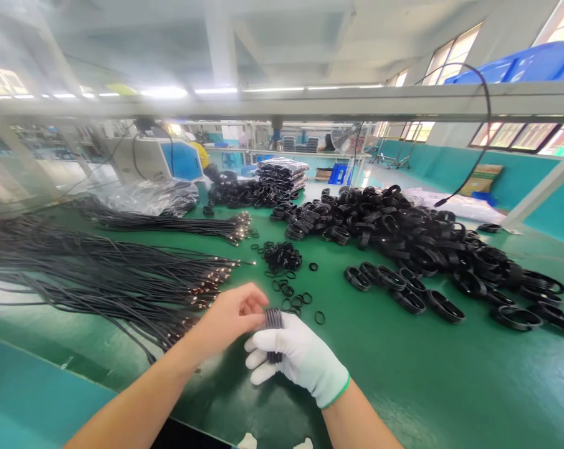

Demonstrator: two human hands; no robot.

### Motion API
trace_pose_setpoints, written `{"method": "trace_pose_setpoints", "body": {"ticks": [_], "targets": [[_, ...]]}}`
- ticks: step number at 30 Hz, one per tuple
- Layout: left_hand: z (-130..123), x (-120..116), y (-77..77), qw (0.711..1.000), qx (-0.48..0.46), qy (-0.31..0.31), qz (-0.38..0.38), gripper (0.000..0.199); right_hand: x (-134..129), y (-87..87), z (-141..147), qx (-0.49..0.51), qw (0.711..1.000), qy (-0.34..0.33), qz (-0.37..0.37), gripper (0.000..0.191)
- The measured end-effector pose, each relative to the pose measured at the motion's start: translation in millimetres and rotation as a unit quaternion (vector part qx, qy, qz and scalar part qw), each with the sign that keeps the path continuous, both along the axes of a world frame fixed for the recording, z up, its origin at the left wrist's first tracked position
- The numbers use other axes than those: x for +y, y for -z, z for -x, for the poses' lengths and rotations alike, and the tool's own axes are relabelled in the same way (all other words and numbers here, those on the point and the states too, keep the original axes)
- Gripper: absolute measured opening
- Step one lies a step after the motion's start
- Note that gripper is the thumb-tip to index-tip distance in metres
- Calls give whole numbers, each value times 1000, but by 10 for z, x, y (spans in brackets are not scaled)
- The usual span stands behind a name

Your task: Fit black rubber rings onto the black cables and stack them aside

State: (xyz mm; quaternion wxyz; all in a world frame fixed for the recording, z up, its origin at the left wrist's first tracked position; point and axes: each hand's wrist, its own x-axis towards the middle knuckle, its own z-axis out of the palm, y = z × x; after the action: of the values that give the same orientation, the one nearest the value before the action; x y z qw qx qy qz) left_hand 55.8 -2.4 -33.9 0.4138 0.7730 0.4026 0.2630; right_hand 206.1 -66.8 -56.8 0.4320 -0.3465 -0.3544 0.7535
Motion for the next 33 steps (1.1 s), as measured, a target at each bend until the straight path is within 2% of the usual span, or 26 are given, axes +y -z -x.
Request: {"method": "trace_pose_setpoints", "body": {"ticks": [2, 6, 10, 14, 17, 20, 23, 26, 29, 31, 33], "targets": [[43, 199, -17, 999, 29, 2, -23, 14, 7, 8, -64, 65, 998, 3, 14, 33], [14, 642, 40, 989, 115, -48, -73, 8, 32, 23, -240, 160, 987, -10, 19, 41], [-196, 917, 185, 983, 149, -49, -97, 6, 38, 40, -336, 167, 986, -17, 11, 43], [-336, 999, 282, 985, 153, -35, -69, 8, 37, 23, -281, 131, 991, 8, 5, 44], [-292, 903, 239, 992, 125, -15, -20, 8, 86, -9, -215, 43, 991, 130, 1, 42], [-215, 619, 155, 996, 76, 31, 45, 15, 187, 6, -150, -42, 966, 253, -8, 49], [-203, 267, 164, 988, -12, 68, 136, 18, 275, 81, -58, -66, 952, 295, -37, 55], [-234, 48, 280, 970, -102, 36, 217, 20, 283, 146, 31, -39, 949, 311, -46, 49], [-216, -29, 342, 975, -116, 0, 187, 24, 204, 150, 63, 14, 958, 285, -38, 39], [-149, -78, 291, 966, -170, -4, 196, 26, 134, 135, 49, 108, 974, 196, -25, 38], [-48, -156, 189, 926, -277, 9, 256, 26, 78, 128, 23, 197, 977, 69, -32, 40]]}}
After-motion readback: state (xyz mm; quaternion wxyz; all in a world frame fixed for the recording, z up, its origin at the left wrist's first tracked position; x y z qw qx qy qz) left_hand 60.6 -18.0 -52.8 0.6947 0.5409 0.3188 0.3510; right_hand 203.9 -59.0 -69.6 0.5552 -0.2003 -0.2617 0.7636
